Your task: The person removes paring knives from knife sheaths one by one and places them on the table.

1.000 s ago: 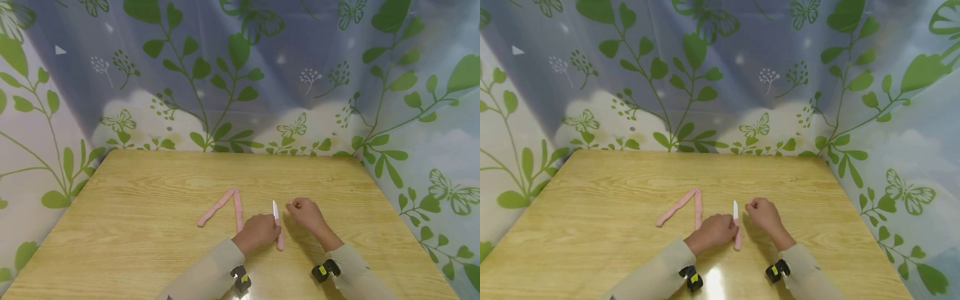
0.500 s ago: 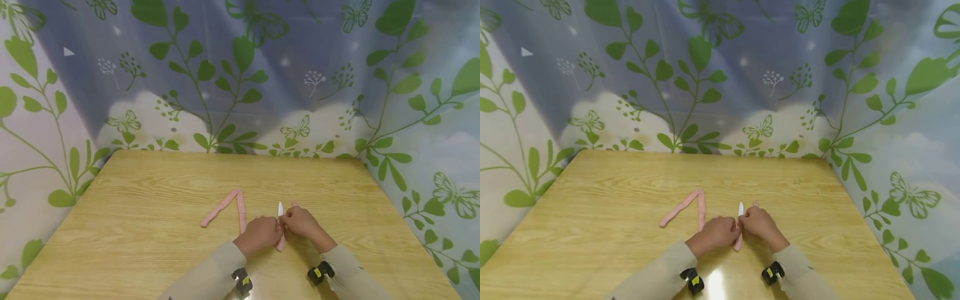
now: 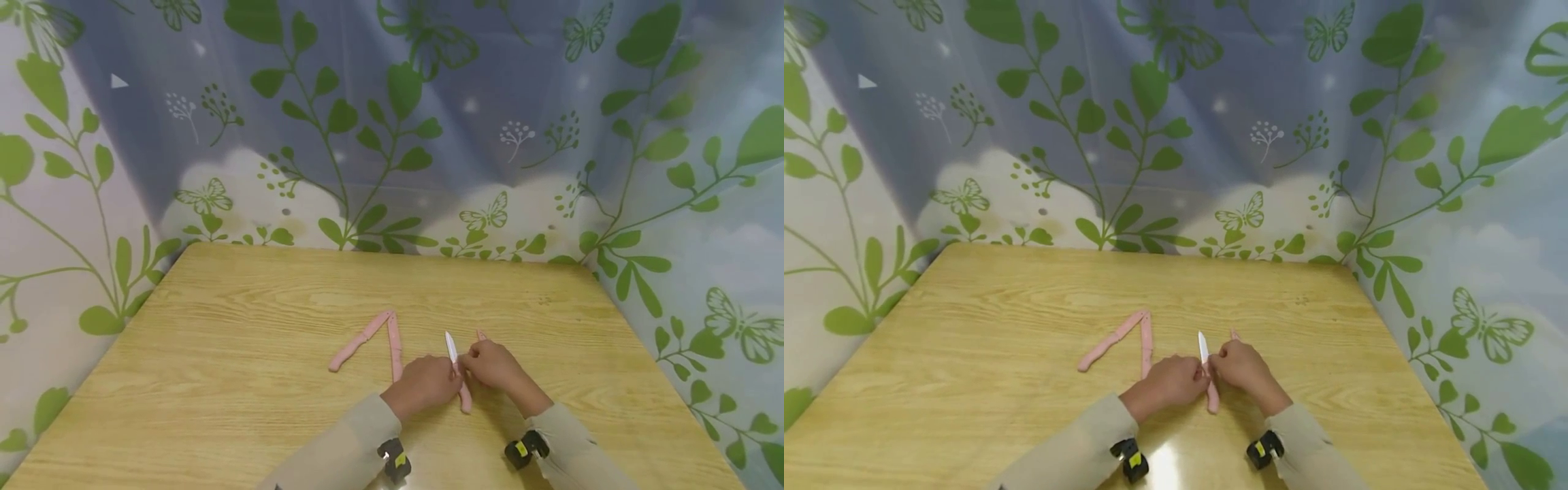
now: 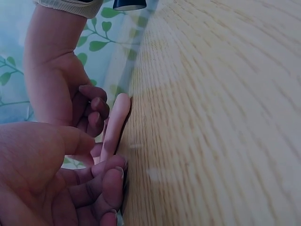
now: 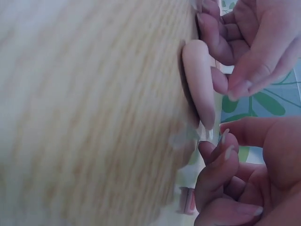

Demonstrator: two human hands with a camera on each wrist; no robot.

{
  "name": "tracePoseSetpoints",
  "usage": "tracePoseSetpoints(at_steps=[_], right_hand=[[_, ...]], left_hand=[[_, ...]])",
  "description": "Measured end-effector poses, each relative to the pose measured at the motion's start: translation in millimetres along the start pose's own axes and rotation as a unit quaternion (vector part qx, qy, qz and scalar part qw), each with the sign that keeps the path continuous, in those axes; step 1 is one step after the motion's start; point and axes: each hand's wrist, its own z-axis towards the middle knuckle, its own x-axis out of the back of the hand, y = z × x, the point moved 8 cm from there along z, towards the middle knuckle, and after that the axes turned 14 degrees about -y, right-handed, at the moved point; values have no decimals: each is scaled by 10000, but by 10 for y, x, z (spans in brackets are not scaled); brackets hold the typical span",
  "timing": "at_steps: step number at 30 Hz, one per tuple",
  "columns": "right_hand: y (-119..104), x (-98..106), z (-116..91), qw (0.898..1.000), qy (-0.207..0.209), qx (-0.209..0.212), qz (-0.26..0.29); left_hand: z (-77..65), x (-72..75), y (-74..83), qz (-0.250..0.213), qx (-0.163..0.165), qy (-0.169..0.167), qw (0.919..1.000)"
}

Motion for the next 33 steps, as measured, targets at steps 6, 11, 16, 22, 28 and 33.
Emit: tracePoseSetpoints(at_steps=[6,11,16,22,28,33], right_hand=[[53,18,-22,9999,35,-153,-18],[81,6,-24,9998,-4,-208,-47],[54,-38,-50,9996,-42,-121,-233],[-8,-100,-104,9992,-161,23,-363],[-32,-120,-148,9993,-138,73,-331],[-19,-149,-149,9994,-179,49,-285]], left_hand=[[5,-2,-23,26,-32,50,10000],[12,-3,-33,-255,-81,17,9996],[-30,21,-36,-218,-86,172,9996],[-37,3,-57,-154,-1,204,9997],[-50,25,-24,305,112,293,9990],[-51,19,10,476,38,258,9985]])
